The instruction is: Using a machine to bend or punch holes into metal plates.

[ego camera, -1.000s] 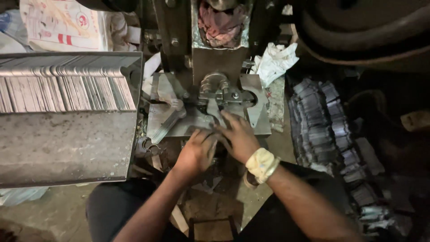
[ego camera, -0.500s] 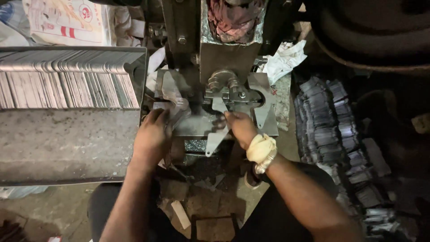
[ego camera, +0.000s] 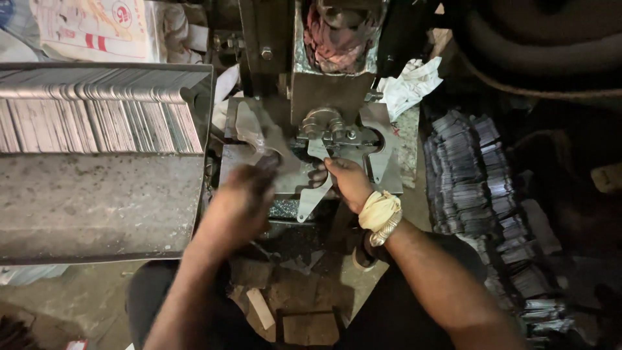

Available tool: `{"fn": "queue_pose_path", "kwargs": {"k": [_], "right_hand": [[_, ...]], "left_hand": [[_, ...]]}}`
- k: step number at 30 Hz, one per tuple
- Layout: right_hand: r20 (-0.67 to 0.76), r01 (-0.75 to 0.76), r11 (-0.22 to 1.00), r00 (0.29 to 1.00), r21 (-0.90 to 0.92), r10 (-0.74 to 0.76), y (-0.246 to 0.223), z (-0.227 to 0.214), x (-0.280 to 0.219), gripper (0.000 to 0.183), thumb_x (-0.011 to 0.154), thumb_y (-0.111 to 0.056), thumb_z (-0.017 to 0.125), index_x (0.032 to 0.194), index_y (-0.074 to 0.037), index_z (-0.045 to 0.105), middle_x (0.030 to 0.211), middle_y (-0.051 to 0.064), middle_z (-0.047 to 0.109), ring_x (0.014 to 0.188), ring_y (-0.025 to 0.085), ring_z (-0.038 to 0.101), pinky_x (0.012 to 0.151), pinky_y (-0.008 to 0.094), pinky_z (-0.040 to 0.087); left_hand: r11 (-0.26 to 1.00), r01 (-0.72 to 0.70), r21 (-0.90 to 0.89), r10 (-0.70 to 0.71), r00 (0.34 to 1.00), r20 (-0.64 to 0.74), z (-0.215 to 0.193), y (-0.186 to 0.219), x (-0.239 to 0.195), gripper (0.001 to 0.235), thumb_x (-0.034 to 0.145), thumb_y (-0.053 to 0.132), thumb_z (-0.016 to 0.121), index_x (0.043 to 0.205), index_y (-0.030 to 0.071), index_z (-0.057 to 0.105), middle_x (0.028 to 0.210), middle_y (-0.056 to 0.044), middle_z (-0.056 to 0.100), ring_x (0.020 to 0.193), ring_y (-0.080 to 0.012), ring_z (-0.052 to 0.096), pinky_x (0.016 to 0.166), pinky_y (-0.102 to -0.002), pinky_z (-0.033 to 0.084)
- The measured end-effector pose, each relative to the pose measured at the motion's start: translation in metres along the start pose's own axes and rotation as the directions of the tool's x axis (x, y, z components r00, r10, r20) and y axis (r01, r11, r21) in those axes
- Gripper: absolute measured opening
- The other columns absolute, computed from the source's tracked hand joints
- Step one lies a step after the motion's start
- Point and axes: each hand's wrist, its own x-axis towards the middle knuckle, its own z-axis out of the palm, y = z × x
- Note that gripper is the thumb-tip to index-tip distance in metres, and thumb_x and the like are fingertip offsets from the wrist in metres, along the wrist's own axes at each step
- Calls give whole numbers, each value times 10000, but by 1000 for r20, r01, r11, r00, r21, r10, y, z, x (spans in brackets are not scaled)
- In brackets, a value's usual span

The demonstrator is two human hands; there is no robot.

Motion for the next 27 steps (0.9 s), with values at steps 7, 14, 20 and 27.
{"fn": "queue_pose_path", "kwargs": {"k": [7, 14, 20, 27], "right_hand": [[-115, 104, 993, 987, -55, -109, 0, -9, -18, 182, 991, -212, 698, 1031, -35, 718, 895, 34, 713, 779, 158, 631, 669, 304, 512], [-44, 295, 310, 657, -904, -753, -32, -73, -76, 135, 917, -134, 697, 1011, -63, 762, 981, 161, 762, 911, 294, 718, 798, 407, 561], [-418, 28, 603, 695, -797, -585, -64, -135, -26, 128, 910, -181, 744, 982, -85, 788, 871, 151, 757, 764, 343, 718, 689, 437, 534], [-278, 25, 378, 630, -926, -725, -84, -105, 12, 139, 860, -198, 793, 982, -139, 824, 921, 209, 750, 816, 365, 710, 730, 440, 556]], "left_hand": [[902, -348, -255, 372, 927, 47, 52, 15, -19, 397, 913, 118, 676, 1307, 73, 670, 1195, -215, 653, 1113, -402, 641, 964, -466, 536], [959, -274, -67, 276, 961, 22, 115, 8, -14, 379, 954, 115, 625, 1312, -9, 631, 1234, -243, 612, 1121, -452, 562, 1016, -497, 458], [932, -361, 27, 360, 932, 46, 133, -8, -16, 456, 948, 138, 628, 1370, -30, 600, 1199, -249, 587, 1139, -430, 558, 1080, -515, 438], [957, -289, 13, 286, 951, 119, 132, -7, -16, 448, 961, 152, 644, 1384, 8, 615, 1208, -200, 596, 1122, -410, 542, 992, -461, 483]]}}
